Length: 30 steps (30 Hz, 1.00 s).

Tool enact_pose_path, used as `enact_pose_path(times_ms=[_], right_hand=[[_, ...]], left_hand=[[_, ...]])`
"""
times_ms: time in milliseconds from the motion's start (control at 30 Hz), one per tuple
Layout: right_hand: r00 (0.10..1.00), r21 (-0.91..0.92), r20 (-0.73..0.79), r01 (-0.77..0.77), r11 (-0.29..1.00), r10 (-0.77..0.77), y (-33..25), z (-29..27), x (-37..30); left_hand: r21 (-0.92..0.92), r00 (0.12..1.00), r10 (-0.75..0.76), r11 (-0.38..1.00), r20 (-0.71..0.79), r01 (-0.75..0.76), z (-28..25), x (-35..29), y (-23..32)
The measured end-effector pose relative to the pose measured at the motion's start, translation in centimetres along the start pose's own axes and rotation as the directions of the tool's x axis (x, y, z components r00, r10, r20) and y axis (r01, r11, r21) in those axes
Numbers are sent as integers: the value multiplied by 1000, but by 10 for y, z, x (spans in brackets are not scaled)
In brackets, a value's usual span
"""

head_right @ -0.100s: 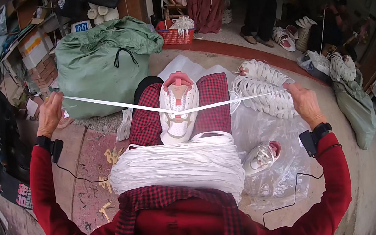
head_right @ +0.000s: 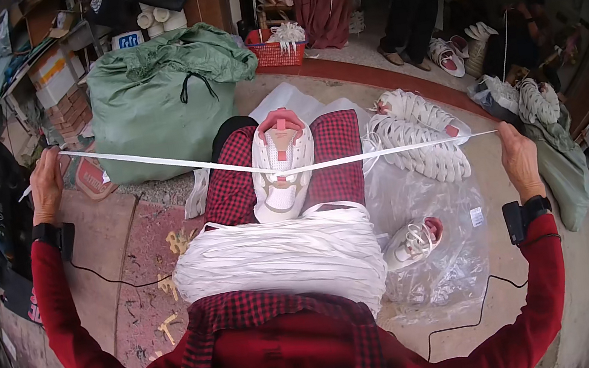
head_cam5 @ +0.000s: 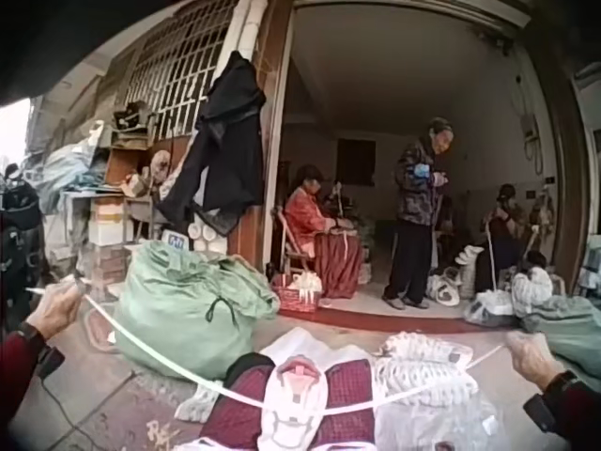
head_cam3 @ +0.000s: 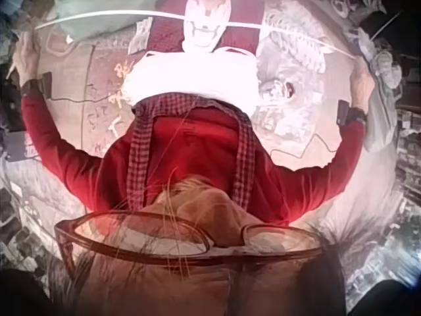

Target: Insert white laces into a pink and white shoe.

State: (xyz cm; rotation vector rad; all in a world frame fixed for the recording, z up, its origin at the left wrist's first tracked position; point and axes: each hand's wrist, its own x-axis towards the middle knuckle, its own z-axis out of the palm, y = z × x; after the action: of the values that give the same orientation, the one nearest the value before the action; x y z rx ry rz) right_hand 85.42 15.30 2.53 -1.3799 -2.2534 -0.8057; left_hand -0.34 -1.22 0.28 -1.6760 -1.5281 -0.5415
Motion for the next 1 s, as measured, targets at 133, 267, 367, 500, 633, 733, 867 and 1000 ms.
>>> enact_pose_path(times_ms=[133, 267, 367, 500, 633, 733, 867, 1000], right_hand=[[989, -138, -108, -119, 983, 104, 30, -28, -24], [912, -282, -244, -393, 875, 331, 88, -39, -45], [787, -249, -579, -421, 872, 214, 45, -51, -33], [366, 494, -783, -124, 860, 503, -74, -34, -16], [782, 936, -118, -117, 331, 612, -210, 25, 16], [927, 991, 127, -129, -17, 352, -279, 67, 34], [952, 973, 224, -206, -105, 207, -317, 123, 48], [960, 973, 209, -223, 56, 188, -324, 119, 52]], left_hand=[[155, 976, -114, 977, -186, 143, -47, -9, -56], [290, 913, -134, 922, -384, 257, -74, -26, -84], [354, 802, -59, 876, -594, 327, -86, -22, -41], [-376, 587, -450, 891, -672, 253, -39, 6, 57], [-905, 751, -659, 334, -25, 264, 24, 38, 153], [-940, 865, -419, 67, 278, 334, 44, 60, 227], [-921, 919, -75, -69, 388, 383, 86, 56, 287], [-857, 876, -20, -217, 482, 467, 109, 46, 318]])
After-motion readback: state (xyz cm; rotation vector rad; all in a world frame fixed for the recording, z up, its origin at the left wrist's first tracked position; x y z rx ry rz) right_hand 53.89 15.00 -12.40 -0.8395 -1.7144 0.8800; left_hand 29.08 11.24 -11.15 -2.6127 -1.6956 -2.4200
